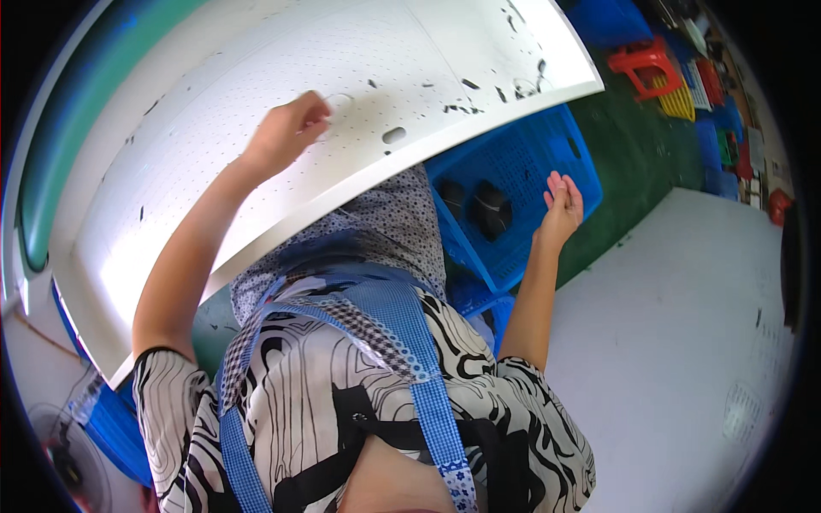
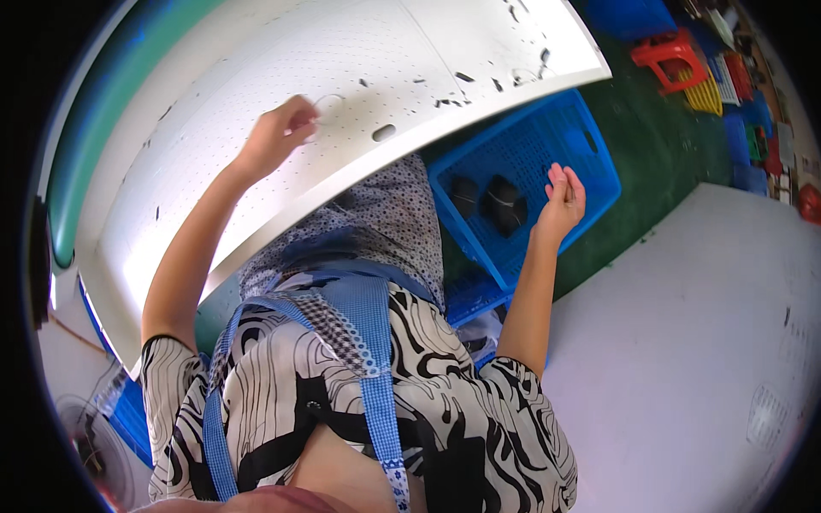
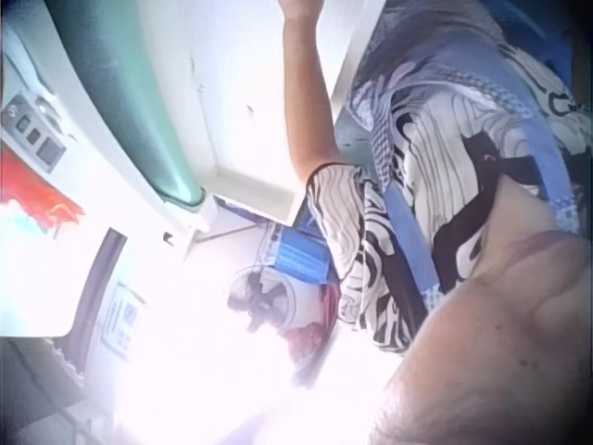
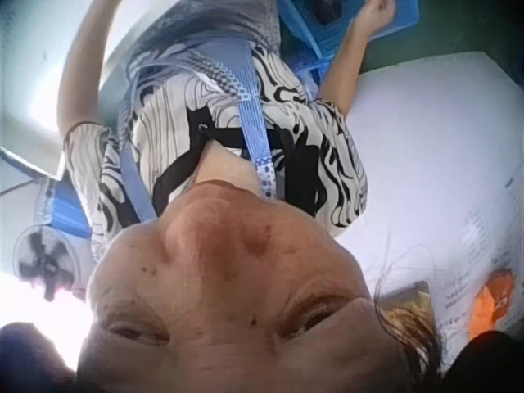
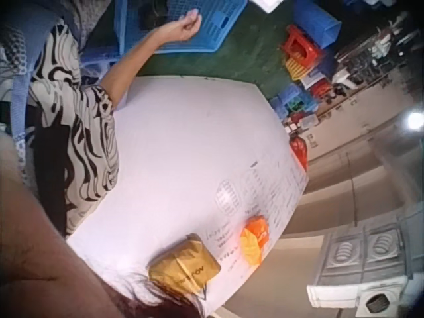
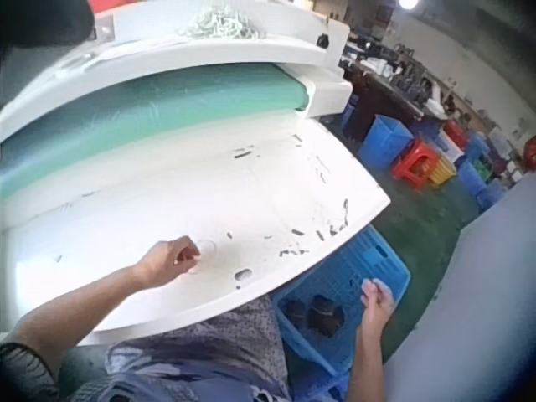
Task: The worker is organizing and stacking black shoe components on a workstation, bundling them with rubber bands, and placing them into crates.
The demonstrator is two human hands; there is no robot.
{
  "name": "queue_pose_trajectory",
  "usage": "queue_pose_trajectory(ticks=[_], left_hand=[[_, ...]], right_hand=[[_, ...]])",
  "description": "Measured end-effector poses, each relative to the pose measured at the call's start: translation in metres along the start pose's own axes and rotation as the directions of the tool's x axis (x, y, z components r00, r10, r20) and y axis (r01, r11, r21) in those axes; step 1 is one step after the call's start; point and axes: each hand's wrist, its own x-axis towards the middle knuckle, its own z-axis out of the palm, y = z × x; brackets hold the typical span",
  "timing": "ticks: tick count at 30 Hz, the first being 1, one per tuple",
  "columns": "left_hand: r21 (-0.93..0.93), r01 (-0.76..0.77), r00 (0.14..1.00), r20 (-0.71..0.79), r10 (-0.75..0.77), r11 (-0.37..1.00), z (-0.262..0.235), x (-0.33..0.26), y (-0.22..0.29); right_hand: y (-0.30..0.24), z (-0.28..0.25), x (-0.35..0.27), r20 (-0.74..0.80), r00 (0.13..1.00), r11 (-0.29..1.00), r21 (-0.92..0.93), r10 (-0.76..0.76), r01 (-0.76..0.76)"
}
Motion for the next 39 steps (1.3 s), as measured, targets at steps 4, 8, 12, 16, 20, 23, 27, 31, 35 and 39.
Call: queue_pose_trajectory(ticks=[4, 8, 12, 16, 20, 23, 27, 31, 35, 39], left_hand=[[0.346, 0.075, 0.997, 0.002, -0.081, 0.935, 0.03, 0.004, -0.039], [0.328, -0.003, 0.975, 0.21, -0.07, 0.945, 0.038, -0.026, 0.009], [0.161, 0.202, 0.972, -0.154, -0.178, 0.966, 0.021, -0.108, 0.023], [0.073, 0.386, 0.825, -0.473, -0.309, 0.92, 0.028, -0.196, 0.015], [0.254, 0.553, 0.623, -0.759, -0.191, 0.793, 0.042, -0.258, -0.013], [0.243, 0.598, 0.506, -0.853, -0.125, 0.764, 0.042, -0.286, -0.041], [0.288, 0.552, 0.518, -0.854, -0.052, 0.783, 0.045, -0.296, -0.054], [0.237, 0.452, 0.534, -0.844, -0.048, 0.86, 0.038, -0.295, -0.049], [0.203, 0.378, 0.475, -0.88, -0.001, 0.903, 0.044, -0.295, -0.063], [0.171, 0.367, 0.501, -0.864, -0.039, 0.914, 0.048, -0.305, -0.047]], right_hand=[[-0.054, 0.074, -0.026, 0.214, 0.888, 0.908, -0.013, -0.407, 0.419], [-0.055, 0.1, -0.033, 0.289, 0.713, 0.764, 0.136, -0.639, 0.63], [-0.085, 0.142, -0.098, 0.739, 0.289, 0.718, 0.359, -0.609, 0.597], [-0.09, 0.161, -0.147, 0.783, -0.337, 0.51, 0.604, -0.523, 0.612], [-0.085, 0.166, -0.203, 0.721, -0.591, 0.371, 0.693, -0.362, 0.618], [-0.08, 0.182, -0.246, 0.703, -0.647, 0.292, 0.712, -0.296, 0.639], [-0.085, 0.206, -0.29, 0.738, -0.664, 0.125, 0.674, -0.118, 0.728], [-0.079, 0.223, -0.281, 0.736, -0.676, 0.31, 0.636, 0.031, 0.707], [-0.079, 0.229, -0.28, 0.704, -0.705, 0.528, 0.567, 0.089, 0.632], [-0.082, 0.224, -0.282, 0.687, -0.697, 0.581, 0.487, 0.208, 0.653]])
